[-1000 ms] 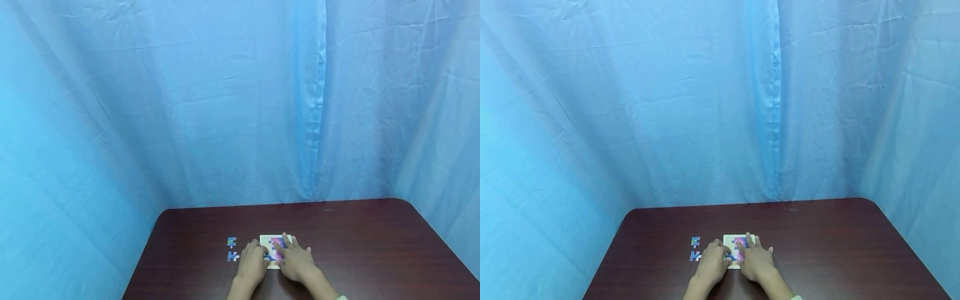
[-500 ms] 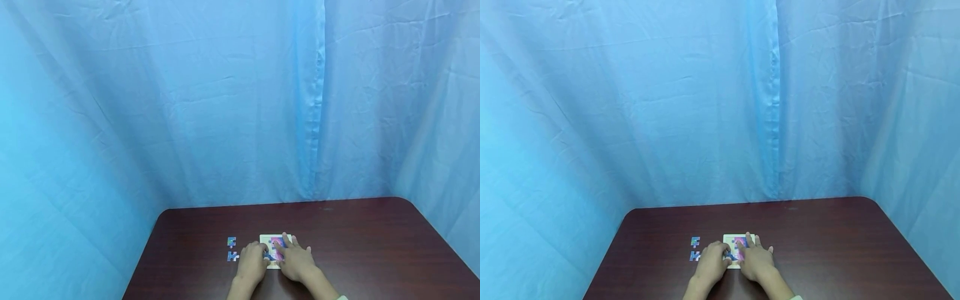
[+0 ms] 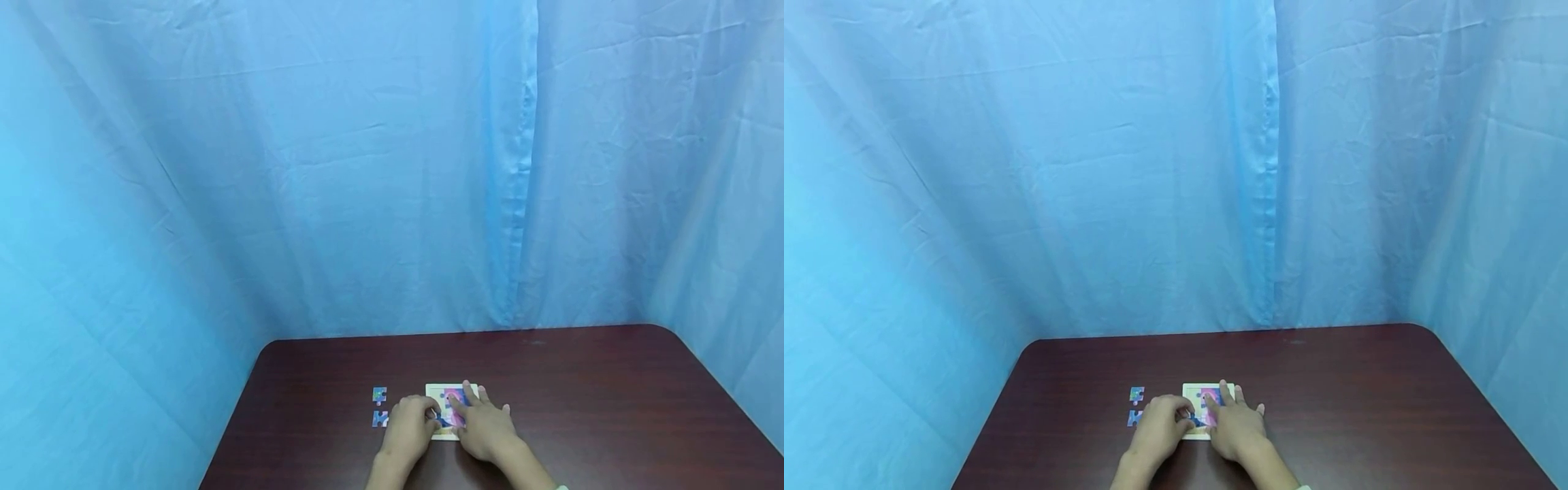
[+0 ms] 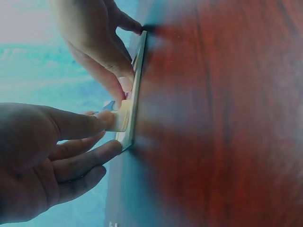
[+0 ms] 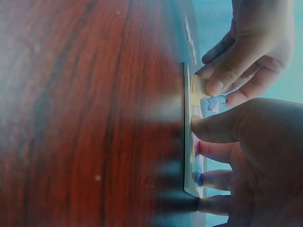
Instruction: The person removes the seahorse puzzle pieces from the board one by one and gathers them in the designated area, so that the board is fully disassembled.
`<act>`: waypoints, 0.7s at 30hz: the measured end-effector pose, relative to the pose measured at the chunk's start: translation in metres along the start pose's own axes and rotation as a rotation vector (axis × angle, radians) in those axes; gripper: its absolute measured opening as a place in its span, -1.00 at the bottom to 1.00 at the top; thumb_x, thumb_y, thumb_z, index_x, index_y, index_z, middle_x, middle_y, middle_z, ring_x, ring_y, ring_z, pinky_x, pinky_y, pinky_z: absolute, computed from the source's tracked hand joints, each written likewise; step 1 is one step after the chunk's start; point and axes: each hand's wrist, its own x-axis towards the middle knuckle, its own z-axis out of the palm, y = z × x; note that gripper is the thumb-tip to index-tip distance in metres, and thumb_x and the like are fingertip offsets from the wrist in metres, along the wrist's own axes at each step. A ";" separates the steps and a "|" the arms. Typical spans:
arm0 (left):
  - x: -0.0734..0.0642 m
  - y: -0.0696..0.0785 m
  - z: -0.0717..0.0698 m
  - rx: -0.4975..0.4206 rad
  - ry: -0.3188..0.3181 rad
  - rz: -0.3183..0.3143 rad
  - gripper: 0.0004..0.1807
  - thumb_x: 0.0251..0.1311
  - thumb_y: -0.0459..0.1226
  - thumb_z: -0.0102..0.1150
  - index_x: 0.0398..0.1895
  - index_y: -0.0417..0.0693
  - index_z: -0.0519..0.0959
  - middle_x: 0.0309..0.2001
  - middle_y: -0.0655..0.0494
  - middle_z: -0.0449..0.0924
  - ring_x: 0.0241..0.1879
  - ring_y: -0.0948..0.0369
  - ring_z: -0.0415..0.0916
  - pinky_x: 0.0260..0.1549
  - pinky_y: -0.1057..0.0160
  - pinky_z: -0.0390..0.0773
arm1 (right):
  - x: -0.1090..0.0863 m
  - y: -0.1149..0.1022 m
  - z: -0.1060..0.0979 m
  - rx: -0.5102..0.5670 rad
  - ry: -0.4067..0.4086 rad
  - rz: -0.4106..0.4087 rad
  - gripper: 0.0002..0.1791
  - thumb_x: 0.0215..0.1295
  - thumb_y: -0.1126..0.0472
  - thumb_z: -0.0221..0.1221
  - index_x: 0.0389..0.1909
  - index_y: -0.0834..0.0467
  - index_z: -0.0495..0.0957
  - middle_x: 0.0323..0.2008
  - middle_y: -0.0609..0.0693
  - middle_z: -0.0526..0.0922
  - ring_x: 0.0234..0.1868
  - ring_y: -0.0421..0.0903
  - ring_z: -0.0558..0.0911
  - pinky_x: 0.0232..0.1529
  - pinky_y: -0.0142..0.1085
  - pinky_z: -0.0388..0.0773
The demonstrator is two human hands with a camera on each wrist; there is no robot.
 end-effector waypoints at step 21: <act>-0.006 -0.003 -0.009 -0.084 -0.010 -0.037 -0.84 0.12 -0.44 0.47 -0.29 -0.01 0.79 -0.38 0.25 0.66 -0.39 0.51 0.47 -0.38 0.44 0.53 | 0.000 0.000 0.000 0.016 -0.023 0.001 -0.35 0.43 -0.07 0.27 0.50 -0.06 0.47 0.64 0.23 0.22 0.63 0.38 0.23 0.29 0.66 0.20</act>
